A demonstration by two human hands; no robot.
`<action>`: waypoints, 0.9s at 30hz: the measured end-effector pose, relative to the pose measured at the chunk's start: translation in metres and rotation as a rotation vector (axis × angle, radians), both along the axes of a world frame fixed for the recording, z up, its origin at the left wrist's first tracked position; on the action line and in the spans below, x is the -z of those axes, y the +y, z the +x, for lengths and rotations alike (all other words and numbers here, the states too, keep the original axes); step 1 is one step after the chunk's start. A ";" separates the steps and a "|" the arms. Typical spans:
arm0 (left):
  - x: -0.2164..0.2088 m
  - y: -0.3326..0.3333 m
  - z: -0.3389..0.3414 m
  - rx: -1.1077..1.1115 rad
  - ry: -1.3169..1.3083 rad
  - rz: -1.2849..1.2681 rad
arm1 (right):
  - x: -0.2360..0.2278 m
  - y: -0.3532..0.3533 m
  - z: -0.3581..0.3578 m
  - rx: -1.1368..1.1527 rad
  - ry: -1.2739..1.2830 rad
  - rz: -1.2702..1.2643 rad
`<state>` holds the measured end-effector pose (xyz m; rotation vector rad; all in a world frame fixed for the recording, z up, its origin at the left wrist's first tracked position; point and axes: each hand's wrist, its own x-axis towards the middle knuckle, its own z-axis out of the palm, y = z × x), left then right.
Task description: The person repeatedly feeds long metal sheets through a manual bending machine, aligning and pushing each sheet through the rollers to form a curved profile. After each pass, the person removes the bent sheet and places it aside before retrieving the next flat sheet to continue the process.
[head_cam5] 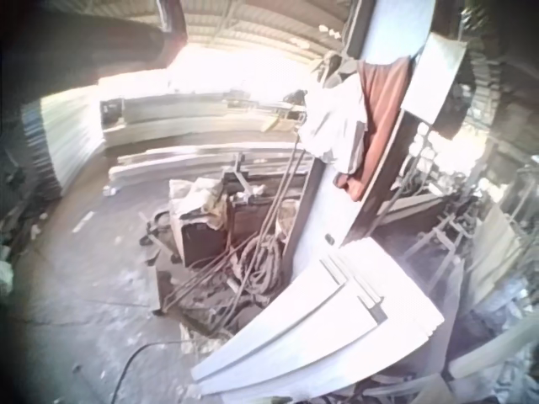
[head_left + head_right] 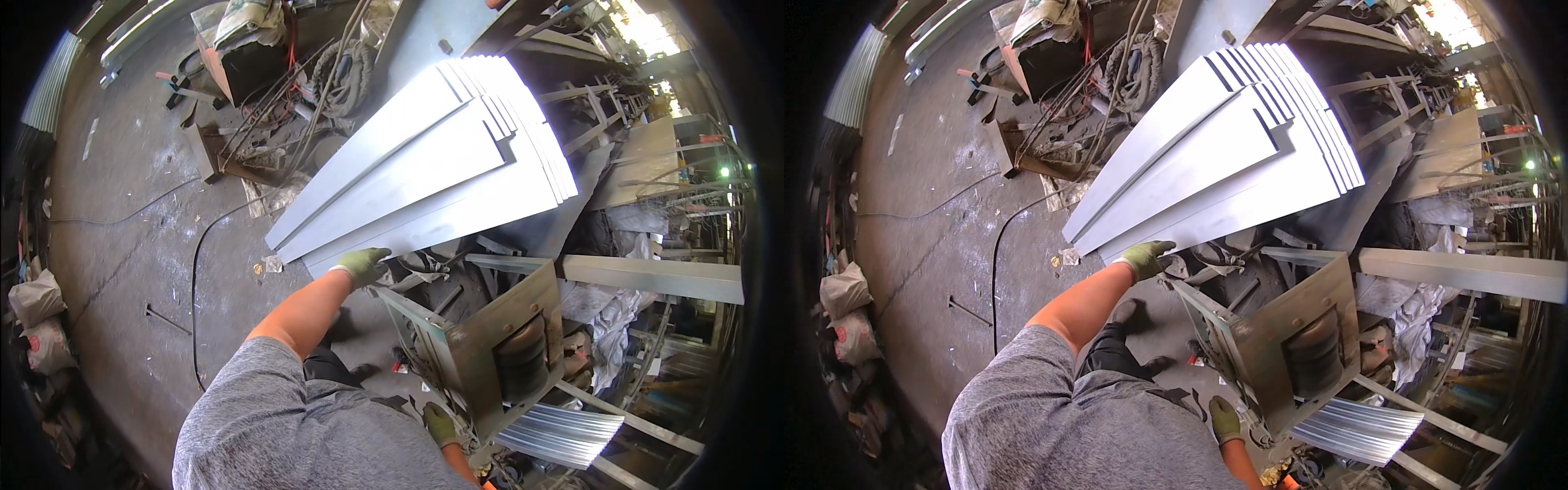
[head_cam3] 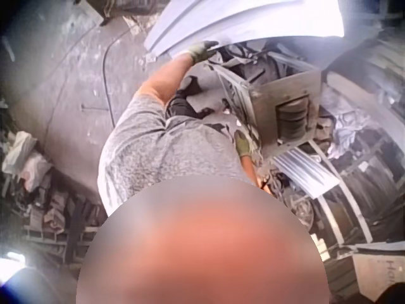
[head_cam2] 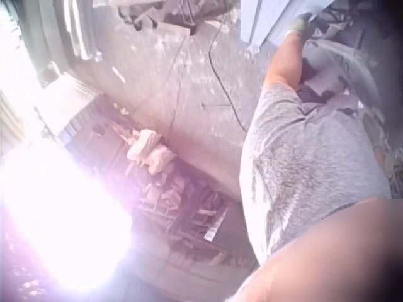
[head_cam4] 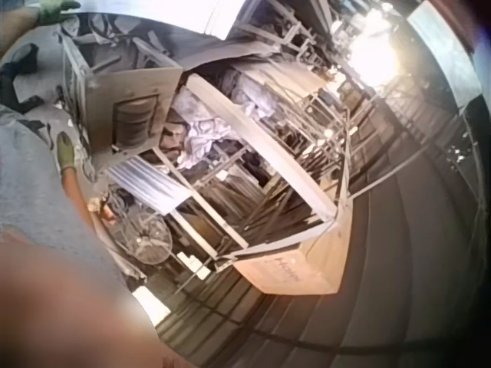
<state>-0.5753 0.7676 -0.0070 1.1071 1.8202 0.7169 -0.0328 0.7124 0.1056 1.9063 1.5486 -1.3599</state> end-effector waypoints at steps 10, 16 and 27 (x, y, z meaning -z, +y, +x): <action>-0.015 0.046 -0.030 -0.338 0.270 0.091 | 0.001 -0.014 0.000 0.099 0.089 0.050; -0.010 0.050 -0.048 -0.367 0.044 0.080 | 0.031 -0.042 0.023 0.111 0.117 0.105; 0.086 -0.109 0.033 0.084 0.111 -0.332 | 0.005 -0.088 0.044 0.112 0.076 0.153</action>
